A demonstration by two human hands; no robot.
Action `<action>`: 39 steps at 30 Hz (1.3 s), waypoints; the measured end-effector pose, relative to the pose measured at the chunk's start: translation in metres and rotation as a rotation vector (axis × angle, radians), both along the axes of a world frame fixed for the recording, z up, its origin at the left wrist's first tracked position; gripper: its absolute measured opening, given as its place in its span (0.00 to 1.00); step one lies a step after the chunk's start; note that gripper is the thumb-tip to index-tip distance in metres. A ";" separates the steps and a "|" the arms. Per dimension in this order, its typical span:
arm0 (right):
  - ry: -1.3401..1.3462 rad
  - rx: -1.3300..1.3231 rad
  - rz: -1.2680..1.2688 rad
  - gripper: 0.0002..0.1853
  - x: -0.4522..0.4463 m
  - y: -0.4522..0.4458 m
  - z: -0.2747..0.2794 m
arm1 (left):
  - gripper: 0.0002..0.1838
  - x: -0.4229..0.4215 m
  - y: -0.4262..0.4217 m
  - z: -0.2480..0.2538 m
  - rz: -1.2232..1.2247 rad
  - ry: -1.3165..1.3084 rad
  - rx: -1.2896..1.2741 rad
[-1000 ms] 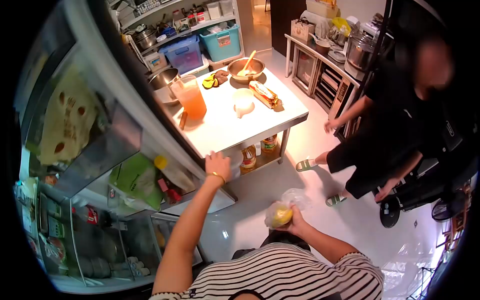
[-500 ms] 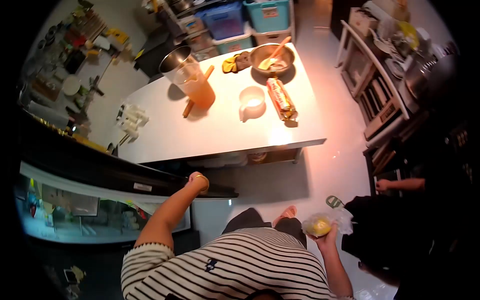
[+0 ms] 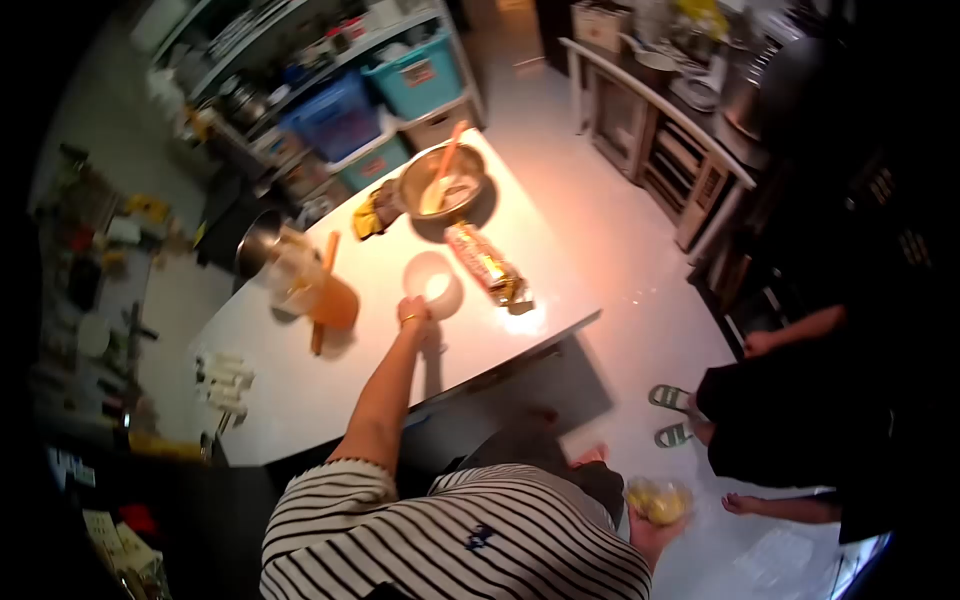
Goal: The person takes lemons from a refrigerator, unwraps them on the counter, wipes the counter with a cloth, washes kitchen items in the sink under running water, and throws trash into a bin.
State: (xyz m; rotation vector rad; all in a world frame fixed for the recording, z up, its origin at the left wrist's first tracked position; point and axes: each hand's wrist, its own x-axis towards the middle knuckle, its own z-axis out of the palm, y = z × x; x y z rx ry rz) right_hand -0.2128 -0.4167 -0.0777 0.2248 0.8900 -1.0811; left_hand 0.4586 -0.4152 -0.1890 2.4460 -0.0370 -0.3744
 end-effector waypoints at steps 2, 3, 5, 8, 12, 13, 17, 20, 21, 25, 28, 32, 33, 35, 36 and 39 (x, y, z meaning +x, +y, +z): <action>0.073 0.049 0.000 0.39 -0.001 0.013 -0.006 | 0.22 -0.005 0.024 0.028 -0.041 -0.055 0.054; 0.144 0.082 -0.026 0.39 -0.010 0.024 -0.013 | 0.19 -0.010 0.036 0.034 -0.118 -0.072 0.001; 0.118 -0.141 0.036 0.38 -0.032 0.052 -0.014 | 0.13 -0.030 0.057 0.044 -0.321 -0.055 -0.168; 0.180 -0.394 0.037 0.33 -0.052 0.084 -0.013 | 0.09 -0.072 0.059 0.060 -0.635 0.129 -0.465; -0.273 -0.719 -0.252 0.29 -0.110 0.129 -0.068 | 0.20 -0.232 -0.039 0.098 -1.083 0.477 -0.406; 0.010 -0.412 -0.312 0.31 -0.124 0.136 -0.041 | 0.19 -0.286 -0.064 0.084 -1.047 0.674 -0.480; 0.319 0.071 -0.445 0.33 -0.200 0.154 0.011 | 0.21 -0.527 -0.096 0.083 -1.726 0.717 -0.137; 0.359 0.083 -0.648 0.35 -0.259 0.165 0.019 | 0.24 -0.657 -0.084 0.083 -1.840 0.818 -0.134; 0.347 0.086 -0.729 0.35 -0.281 0.171 0.014 | 0.25 -0.690 -0.079 0.079 -1.958 0.755 -0.260; 0.300 0.082 -0.939 0.37 -0.334 0.207 0.045 | 0.33 -0.754 -0.077 0.118 -2.430 0.463 -0.377; 0.098 -0.001 -1.190 0.39 -0.399 0.240 0.024 | 0.27 -0.845 -0.097 0.086 -1.989 0.976 0.015; 0.099 0.022 -1.417 0.40 -0.460 0.306 0.039 | 0.28 -1.011 -0.040 0.171 -2.554 0.430 -0.451; 0.110 0.029 -1.475 0.39 -0.475 0.327 0.051 | 0.28 -1.054 -0.036 0.170 -2.652 0.311 -0.521; 0.102 0.121 -1.597 0.41 -0.508 0.364 0.054 | 0.27 -1.143 -0.017 0.225 -2.720 0.348 -0.201; 0.128 0.171 -1.603 0.42 -0.526 0.377 0.047 | 0.27 -1.170 -0.025 0.214 -2.688 0.342 -0.196; 0.149 0.383 -1.718 0.42 -0.568 0.423 0.051 | 0.29 -1.257 -0.021 0.173 -2.585 0.223 -0.547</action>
